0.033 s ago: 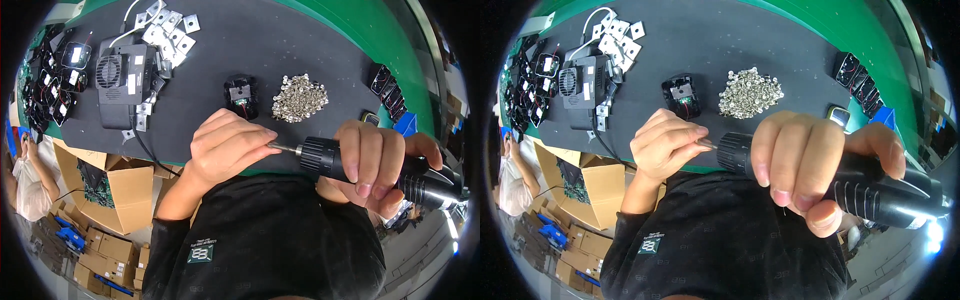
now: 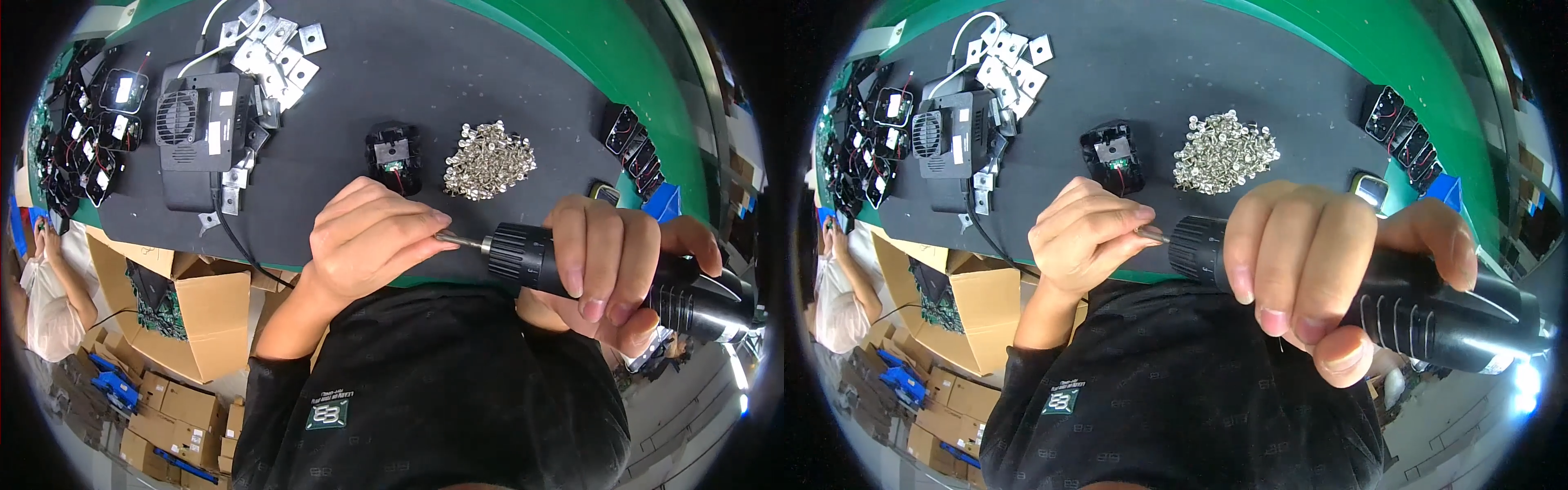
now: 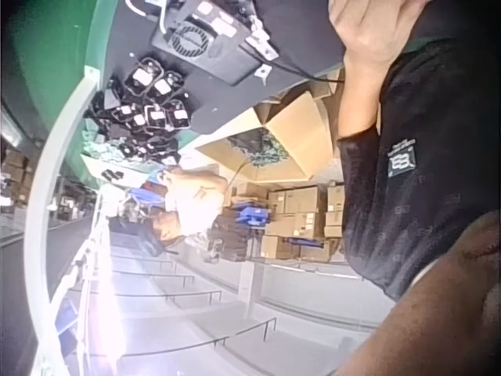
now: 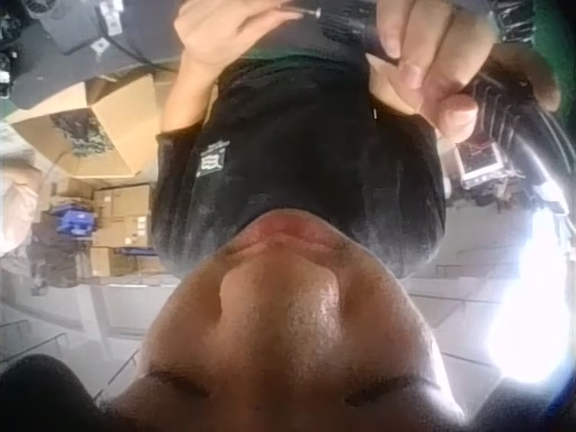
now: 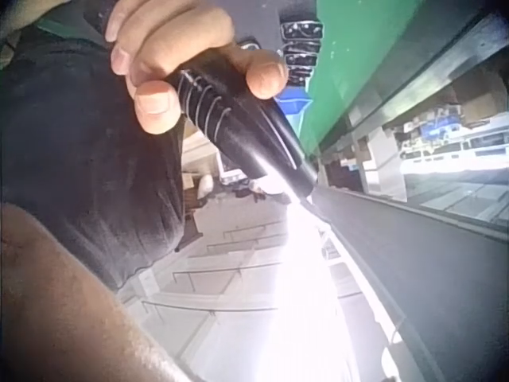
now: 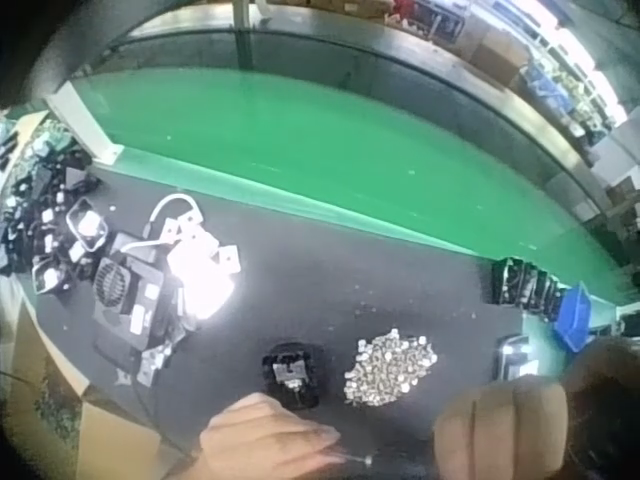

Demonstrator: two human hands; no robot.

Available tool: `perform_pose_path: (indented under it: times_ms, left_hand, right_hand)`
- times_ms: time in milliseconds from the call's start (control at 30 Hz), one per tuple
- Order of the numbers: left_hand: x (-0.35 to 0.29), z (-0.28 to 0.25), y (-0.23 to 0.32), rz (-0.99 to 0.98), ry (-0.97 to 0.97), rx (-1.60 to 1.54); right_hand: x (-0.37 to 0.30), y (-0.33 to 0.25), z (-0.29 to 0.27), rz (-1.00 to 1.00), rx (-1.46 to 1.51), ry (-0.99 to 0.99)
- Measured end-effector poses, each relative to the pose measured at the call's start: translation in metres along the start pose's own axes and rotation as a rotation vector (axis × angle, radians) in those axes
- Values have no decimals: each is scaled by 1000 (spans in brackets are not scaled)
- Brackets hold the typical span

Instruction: The person assembles small electronic housings by securing circuit boards with screws using an electric screwdriver.

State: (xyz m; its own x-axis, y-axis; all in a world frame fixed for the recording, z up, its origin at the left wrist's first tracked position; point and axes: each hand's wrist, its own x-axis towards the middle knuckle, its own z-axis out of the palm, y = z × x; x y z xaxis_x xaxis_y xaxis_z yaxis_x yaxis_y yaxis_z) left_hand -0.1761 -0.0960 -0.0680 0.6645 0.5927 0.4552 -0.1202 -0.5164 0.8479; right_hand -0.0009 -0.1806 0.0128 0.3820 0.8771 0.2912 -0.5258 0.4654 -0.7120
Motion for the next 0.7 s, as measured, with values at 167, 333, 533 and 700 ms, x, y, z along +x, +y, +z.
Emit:
perform_pose_path:
  times_ms: [167,333,533,700]
  left_hand:
    - [-1,0,1,-59,62,-30]
    - [0,-1,0,8,59,85]
    - [5,-6,7,39,-5,231]
    - [6,-8,7,55,-25,258]
  right_hand:
    - [1,5,1,-29,2,0]
    - [4,4,0,31,-39,-10]
    - [5,7,-6,32,-38,-80]
    - [6,11,-7,34,-25,-77]
